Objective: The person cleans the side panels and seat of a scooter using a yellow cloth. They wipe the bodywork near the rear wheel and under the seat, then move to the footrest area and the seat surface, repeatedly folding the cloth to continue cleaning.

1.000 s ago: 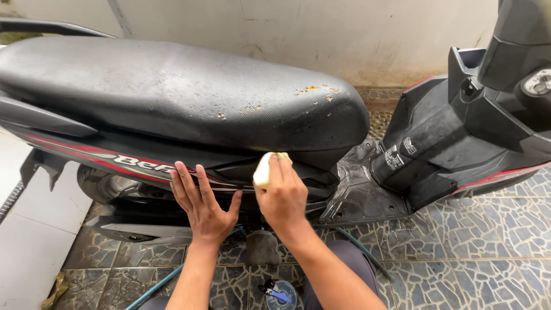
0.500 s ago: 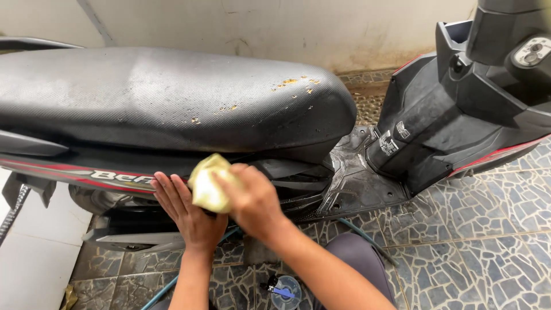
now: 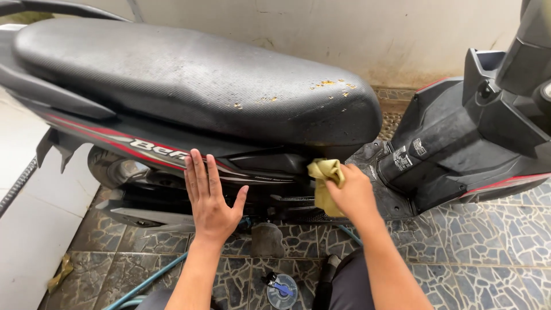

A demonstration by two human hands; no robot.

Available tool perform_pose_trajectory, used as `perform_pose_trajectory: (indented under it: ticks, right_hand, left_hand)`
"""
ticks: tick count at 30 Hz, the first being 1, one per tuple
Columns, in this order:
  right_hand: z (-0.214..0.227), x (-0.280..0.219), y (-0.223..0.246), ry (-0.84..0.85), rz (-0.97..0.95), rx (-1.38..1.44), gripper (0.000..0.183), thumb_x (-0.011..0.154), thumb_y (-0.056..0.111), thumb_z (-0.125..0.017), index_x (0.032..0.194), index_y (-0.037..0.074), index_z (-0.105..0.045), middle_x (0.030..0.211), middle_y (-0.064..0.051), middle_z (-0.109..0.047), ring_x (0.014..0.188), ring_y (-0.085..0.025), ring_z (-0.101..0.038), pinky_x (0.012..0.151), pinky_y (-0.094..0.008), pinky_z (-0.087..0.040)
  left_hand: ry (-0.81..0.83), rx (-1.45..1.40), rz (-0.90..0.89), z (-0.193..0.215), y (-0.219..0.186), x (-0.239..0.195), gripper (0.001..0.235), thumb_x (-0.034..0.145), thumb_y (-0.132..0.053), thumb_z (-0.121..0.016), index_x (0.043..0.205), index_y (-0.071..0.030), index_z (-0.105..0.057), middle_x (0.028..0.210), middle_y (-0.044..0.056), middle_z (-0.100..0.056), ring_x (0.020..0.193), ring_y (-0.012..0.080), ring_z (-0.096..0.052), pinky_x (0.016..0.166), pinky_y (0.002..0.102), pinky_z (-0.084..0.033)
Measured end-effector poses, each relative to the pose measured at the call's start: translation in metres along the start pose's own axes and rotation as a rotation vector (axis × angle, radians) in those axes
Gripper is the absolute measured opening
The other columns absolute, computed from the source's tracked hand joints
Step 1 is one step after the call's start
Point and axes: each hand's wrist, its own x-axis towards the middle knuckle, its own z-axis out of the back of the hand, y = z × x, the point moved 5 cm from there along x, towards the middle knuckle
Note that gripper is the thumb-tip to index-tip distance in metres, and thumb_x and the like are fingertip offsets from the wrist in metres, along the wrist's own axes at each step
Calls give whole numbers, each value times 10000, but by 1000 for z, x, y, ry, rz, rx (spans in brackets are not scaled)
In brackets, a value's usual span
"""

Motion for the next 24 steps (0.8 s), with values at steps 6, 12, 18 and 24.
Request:
perform_pose_trajectory:
  ticks: [6,12,18,24]
  right_hand:
    - [19,0,-32,-55,-177,259,382,733,206,-722,1104,275,-785,958,-74,-739,960,-319,-723,876,-450,-578]
    - [35,2,46,-215,416,662,323,829,46,-669,1129,121,-761,1077,-111,-735,1064,-334,-698,975,-422,-514]
    - [7,9,93,-514,675,139,272,1034,204,-518,1227,194,-709,1061,-39,-646,1006,-281,-628,938,-389,-507]
    - [-16,12,43,-405,546,81,273,945,211,-601,1198,202,-705,1045,-63,-596,965,-289,-607,854,-401,-515]
  left_hand:
    - [35,8,12,7,-1,-3,892,901,-363,-743,1586,43,-340,1661,294,-219,1542,456,-182,1225,565,-167]
    - [45,-2,21,2,-3,-15,935,872,-358,-755,1611,8,-315,1677,283,-183,1542,464,-164,1209,563,-191]
    - [58,47,-1,-12,5,-21,961,859,-352,-763,1602,44,-300,1659,330,-167,1529,501,-146,1198,595,-189]
    - [30,88,-42,-13,6,-20,948,859,-349,-764,1588,69,-326,1640,357,-199,1517,513,-184,1190,584,-210]
